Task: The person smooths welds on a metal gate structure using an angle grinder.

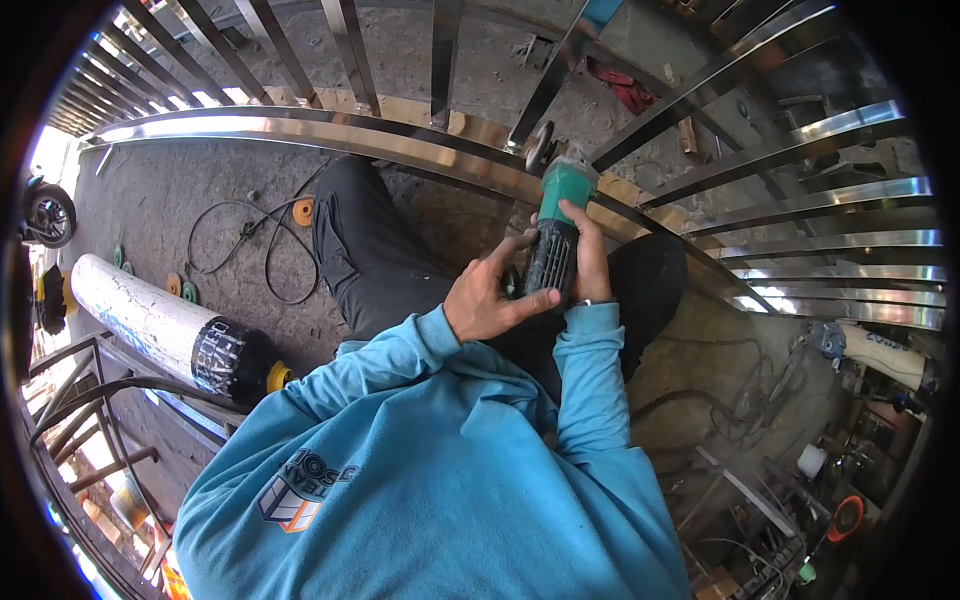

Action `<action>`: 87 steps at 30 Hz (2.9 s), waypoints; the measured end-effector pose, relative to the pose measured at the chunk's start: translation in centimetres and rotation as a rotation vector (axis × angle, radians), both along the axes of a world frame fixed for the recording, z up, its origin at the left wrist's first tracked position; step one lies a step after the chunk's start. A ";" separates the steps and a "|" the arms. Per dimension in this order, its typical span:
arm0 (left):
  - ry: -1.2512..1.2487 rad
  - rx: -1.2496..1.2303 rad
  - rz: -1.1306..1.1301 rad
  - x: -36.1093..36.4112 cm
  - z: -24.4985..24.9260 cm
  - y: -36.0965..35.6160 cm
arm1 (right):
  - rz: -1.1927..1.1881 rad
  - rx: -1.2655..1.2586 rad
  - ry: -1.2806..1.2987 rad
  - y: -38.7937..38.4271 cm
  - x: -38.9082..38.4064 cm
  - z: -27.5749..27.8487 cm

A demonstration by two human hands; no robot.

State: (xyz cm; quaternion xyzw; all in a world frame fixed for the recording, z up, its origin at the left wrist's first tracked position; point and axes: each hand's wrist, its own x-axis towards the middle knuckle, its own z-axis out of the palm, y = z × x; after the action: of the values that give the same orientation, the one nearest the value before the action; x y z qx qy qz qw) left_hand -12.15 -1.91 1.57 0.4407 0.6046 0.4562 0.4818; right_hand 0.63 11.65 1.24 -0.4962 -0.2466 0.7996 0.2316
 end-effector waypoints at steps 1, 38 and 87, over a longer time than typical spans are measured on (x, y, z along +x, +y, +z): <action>0.016 0.021 0.011 0.3 0.0 -0.3 | 0.012 -0.015 0.012 0.0 0.4 -0.5; 0.167 0.053 -0.053 -2.4 -0.2 -2.4 | -0.175 -0.089 0.316 -4.2 -0.8 -4.3; -0.690 -0.012 -0.059 2.9 -3.2 1.1 | 0.777 1.008 -0.943 0.7 -3.5 2.9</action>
State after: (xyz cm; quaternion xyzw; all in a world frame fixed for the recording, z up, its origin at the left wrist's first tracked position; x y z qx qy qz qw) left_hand -9.28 -0.82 -1.66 0.2748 0.3955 0.5606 0.6736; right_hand -2.89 12.38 4.19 -0.4964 -0.8066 0.3209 0.0038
